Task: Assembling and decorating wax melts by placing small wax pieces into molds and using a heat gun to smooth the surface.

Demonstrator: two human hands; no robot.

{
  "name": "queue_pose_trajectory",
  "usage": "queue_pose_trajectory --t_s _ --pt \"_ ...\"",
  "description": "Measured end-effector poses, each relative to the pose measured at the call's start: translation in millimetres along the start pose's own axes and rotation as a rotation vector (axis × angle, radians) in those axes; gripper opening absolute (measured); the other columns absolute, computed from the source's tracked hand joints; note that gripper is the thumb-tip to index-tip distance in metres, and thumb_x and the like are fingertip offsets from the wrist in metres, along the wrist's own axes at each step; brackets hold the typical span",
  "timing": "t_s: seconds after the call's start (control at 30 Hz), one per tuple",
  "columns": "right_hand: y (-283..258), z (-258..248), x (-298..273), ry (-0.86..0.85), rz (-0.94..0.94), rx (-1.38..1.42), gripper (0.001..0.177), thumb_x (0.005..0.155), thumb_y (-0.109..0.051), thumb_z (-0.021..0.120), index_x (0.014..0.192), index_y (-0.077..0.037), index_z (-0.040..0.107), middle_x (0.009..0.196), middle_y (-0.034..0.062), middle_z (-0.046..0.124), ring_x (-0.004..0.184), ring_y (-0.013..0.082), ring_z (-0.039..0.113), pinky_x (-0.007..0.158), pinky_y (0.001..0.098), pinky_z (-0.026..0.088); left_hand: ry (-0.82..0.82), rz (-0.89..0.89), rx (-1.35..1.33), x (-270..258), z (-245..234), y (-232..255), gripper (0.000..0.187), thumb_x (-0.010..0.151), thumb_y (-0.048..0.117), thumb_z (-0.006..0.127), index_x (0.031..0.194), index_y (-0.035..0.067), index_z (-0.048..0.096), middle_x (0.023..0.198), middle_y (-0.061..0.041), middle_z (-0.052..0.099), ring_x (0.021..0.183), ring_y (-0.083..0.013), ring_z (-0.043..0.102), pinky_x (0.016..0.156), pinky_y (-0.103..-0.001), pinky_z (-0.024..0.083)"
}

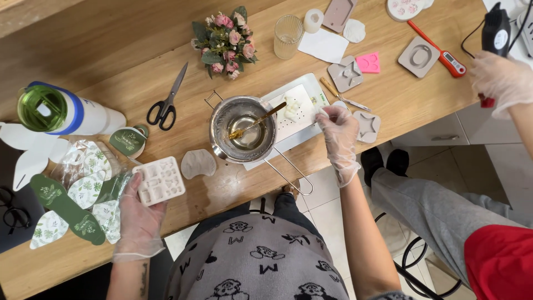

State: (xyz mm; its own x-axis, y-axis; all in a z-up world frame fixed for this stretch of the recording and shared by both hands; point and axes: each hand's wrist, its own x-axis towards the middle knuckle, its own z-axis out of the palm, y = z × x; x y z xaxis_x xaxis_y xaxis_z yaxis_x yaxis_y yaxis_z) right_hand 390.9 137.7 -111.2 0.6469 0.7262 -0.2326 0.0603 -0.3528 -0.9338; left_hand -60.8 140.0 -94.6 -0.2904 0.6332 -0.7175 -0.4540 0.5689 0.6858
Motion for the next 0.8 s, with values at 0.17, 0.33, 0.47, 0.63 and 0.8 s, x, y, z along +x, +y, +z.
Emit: queue_pose_trajectory --t_s 0.17,0.33,0.47,0.63,0.8 --pt "-13 -13 -19 -0.028 0.064 0.158 0.016 0.083 -0.015 0.085 0.097 -0.011 0.077 0.073 0.0023 0.068 0.067 0.0055 0.064 0.055 0.015 0.047 -0.04 0.018 0.123 -5 42 -11 0.042 0.099 0.032 0.06 0.135 0.017 0.048 0.128 -0.003 0.061 0.121 -0.0213 0.061 0.104 -0.043 0.054" --pt "-10 -6 -31 -0.46 0.179 0.148 0.021 0.083 -0.009 0.078 0.099 0.004 0.072 0.082 0.0123 0.071 0.069 0.0186 0.074 0.05 0.0196 0.051 0.083 0.017 0.51 71 34 -41 0.06 0.084 0.049 0.079 0.131 0.016 0.064 0.134 -0.016 0.06 0.132 -0.0343 0.054 0.108 -0.062 0.039" --pt "-25 7 -32 -0.438 0.146 0.24 0.02 0.087 -0.013 0.079 0.095 0.004 0.071 0.069 0.0133 0.07 0.056 0.0182 0.072 0.043 0.0177 0.05 0.103 0.016 0.478 91 22 -46 0.068 0.075 0.05 0.084 0.13 0.015 0.064 0.13 -0.01 0.063 0.127 -0.0267 0.058 0.106 -0.05 0.046" --pt "-23 4 -22 -0.341 0.108 0.333 0.015 0.09 -0.009 0.077 0.097 0.003 0.07 0.073 0.0137 0.069 0.059 0.0211 0.075 0.044 0.0186 0.052 -0.075 -0.102 0.792 80 3 -39 0.054 0.097 0.054 0.054 0.114 0.004 0.066 0.105 -0.015 0.071 0.098 -0.0296 0.068 0.094 -0.042 0.051" --pt "-8 0 2 -0.269 0.042 0.311 0.015 0.093 -0.012 0.078 0.1 0.0 0.072 0.077 0.0137 0.071 0.061 0.0194 0.075 0.047 0.018 0.055 0.109 -0.032 1.103 76 4 -73 0.075 0.084 0.073 0.067 0.139 0.023 0.06 0.149 -0.006 0.052 0.143 -0.0308 0.041 0.117 -0.051 0.034"
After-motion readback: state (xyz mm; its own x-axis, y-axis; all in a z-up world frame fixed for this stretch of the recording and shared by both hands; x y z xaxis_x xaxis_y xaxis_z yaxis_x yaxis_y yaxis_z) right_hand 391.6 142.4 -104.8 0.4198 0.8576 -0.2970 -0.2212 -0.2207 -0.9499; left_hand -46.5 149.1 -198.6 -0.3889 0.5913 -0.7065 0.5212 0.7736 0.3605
